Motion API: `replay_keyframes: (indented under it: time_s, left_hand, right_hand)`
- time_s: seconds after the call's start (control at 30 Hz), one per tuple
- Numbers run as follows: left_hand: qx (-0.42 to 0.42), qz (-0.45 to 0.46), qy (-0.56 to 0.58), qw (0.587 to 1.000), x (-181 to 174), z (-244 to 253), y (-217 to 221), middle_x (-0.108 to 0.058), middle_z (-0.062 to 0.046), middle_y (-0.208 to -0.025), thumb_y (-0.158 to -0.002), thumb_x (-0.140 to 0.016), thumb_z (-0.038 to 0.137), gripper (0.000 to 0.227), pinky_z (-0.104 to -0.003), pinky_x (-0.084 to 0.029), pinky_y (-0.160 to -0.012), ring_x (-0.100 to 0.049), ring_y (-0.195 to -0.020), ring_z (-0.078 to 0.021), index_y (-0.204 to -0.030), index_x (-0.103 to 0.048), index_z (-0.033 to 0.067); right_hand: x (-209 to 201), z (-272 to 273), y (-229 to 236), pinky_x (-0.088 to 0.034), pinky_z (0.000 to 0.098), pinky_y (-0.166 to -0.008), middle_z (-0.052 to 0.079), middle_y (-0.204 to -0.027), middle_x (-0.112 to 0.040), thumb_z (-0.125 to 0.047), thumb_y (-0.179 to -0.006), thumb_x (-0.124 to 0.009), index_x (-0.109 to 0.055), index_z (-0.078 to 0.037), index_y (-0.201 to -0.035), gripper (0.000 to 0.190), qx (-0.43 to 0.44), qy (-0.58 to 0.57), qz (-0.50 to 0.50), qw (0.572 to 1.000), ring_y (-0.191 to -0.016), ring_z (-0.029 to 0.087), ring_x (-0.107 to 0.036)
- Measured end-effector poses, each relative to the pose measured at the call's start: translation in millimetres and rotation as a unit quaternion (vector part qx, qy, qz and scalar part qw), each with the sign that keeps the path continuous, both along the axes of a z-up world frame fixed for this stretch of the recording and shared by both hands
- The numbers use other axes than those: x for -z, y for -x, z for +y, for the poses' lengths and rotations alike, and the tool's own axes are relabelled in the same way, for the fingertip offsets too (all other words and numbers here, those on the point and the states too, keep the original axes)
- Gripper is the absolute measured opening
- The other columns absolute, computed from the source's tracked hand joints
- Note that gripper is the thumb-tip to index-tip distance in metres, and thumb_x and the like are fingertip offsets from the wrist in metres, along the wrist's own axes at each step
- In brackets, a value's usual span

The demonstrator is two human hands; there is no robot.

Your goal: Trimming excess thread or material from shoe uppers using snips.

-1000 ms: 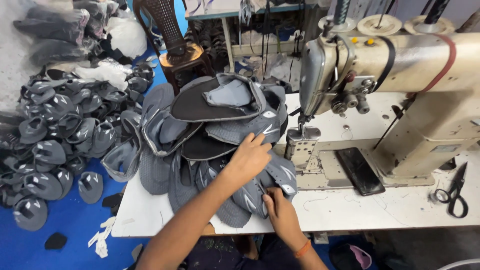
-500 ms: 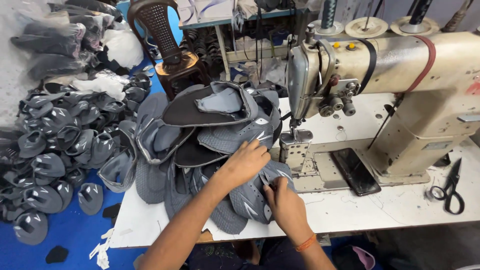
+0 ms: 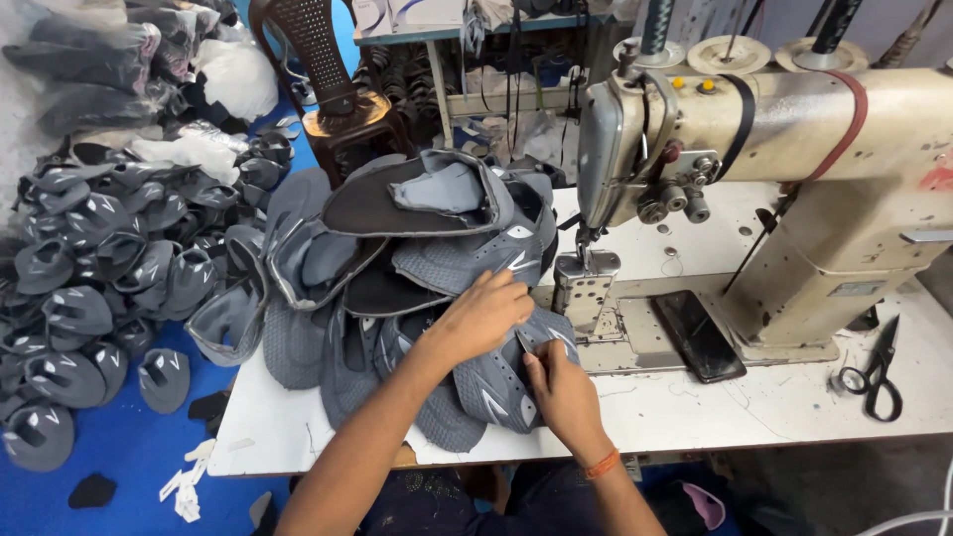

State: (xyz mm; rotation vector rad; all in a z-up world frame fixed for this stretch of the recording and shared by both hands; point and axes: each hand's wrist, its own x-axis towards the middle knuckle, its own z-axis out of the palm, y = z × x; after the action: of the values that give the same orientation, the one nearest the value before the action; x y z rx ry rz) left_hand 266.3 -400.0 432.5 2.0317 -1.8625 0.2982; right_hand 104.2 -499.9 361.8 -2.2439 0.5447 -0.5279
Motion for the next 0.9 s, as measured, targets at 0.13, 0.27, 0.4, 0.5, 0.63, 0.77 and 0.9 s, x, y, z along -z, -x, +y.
replay_keyframes:
  time_s: [0.13,0.27,0.4,0.5,0.63,0.77,0.9]
  left_hand:
    - [0.013,0.016,0.021,1.000,0.6,3.1,0.7,-0.061,-0.002,-0.090,-0.070,-0.066,-0.006,0.019,-0.040,-0.043,-0.092,-0.055,-0.100,-0.0261,-0.081,-0.062,0.0094]
    - [0.020,0.079,0.037,0.996,-4.0,4.2,2.8,-0.060,-0.004,-0.089,-0.071,-0.064,-0.009,0.019,-0.039,-0.044,-0.089,-0.056,-0.099,-0.0277,-0.080,-0.060,0.0067]
    - [-0.015,0.100,0.173,0.980,-13.0,18.5,16.5,-0.061,-0.009,-0.099,-0.079,-0.060,-0.010,0.018,-0.039,-0.048,-0.094,-0.057,-0.103,-0.0311,-0.090,-0.061,0.0037]
    - [-0.140,0.086,0.318,0.934,-27.6,50.2,45.4,-0.061,-0.014,-0.109,-0.087,-0.062,-0.004,0.018,-0.043,-0.049,-0.098,-0.058,-0.109,-0.0333,-0.104,-0.063,0.0014]
    - [-0.304,0.111,0.387,0.863,19.8,72.0,78.8,-0.059,-0.018,-0.117,-0.093,-0.066,0.003,0.025,-0.044,-0.047,-0.097,-0.057,-0.111,-0.0357,-0.117,-0.060,-0.0006]
    - [-0.356,0.341,0.302,0.816,47.6,63.0,99.1,-0.053,-0.017,-0.126,-0.085,-0.076,0.012,0.058,-0.042,-0.051,-0.088,-0.060,-0.099,-0.0326,-0.135,-0.049,0.0004]
    - [-0.329,0.313,0.341,0.823,60.9,56.8,89.4,-0.057,-0.016,-0.111,-0.080,-0.080,0.009,0.043,-0.042,-0.053,-0.083,-0.062,-0.097,-0.0308,-0.115,-0.057,-0.0013]
  right_hand:
    - [2.5,-0.3,-2.6,-0.050,0.0524,-0.062,0.019,-0.078,-0.071,-0.036,-0.098,-0.059,-0.056,-0.008,-0.101,0.028,0.004,0.029,0.027,0.999,-0.072,0.043,-0.067]
    - [21.3,-6.4,-6.1,-0.050,0.0525,-0.063,0.021,-0.078,-0.071,-0.035,-0.099,-0.060,-0.057,-0.007,-0.101,0.028,-0.003,0.014,0.023,1.000,-0.073,0.044,-0.067]
    - [44.5,-10.6,-6.3,-0.053,0.0420,-0.057,0.015,-0.073,-0.070,-0.032,-0.102,-0.058,-0.058,-0.006,-0.101,0.026,-0.060,-0.068,-0.121,0.988,-0.058,0.029,-0.067]
    - [56.9,-16.9,4.5,-0.038,0.0315,-0.043,0.009,-0.068,-0.058,-0.030,-0.105,-0.050,-0.058,-0.006,-0.106,0.026,-0.013,-0.295,-0.091,0.951,-0.048,0.015,-0.047]
    - [53.1,-11.2,18.3,-0.032,0.0239,-0.035,0.003,-0.068,-0.057,-0.032,-0.105,-0.042,-0.053,-0.006,-0.108,0.028,0.005,-0.382,-0.156,0.911,-0.041,0.009,-0.040]
    - [59.6,-13.1,19.8,-0.035,0.0233,-0.038,0.005,-0.072,-0.057,-0.030,-0.108,-0.041,-0.053,-0.003,-0.110,0.029,-0.007,-0.373,-0.176,0.911,-0.045,0.009,-0.043]
    - [41.3,-9.6,28.3,-0.036,0.0235,-0.040,0.006,-0.073,-0.056,-0.030,-0.108,-0.045,-0.054,-0.003,-0.112,0.029,0.019,-0.369,-0.178,0.912,-0.048,0.009,-0.045]
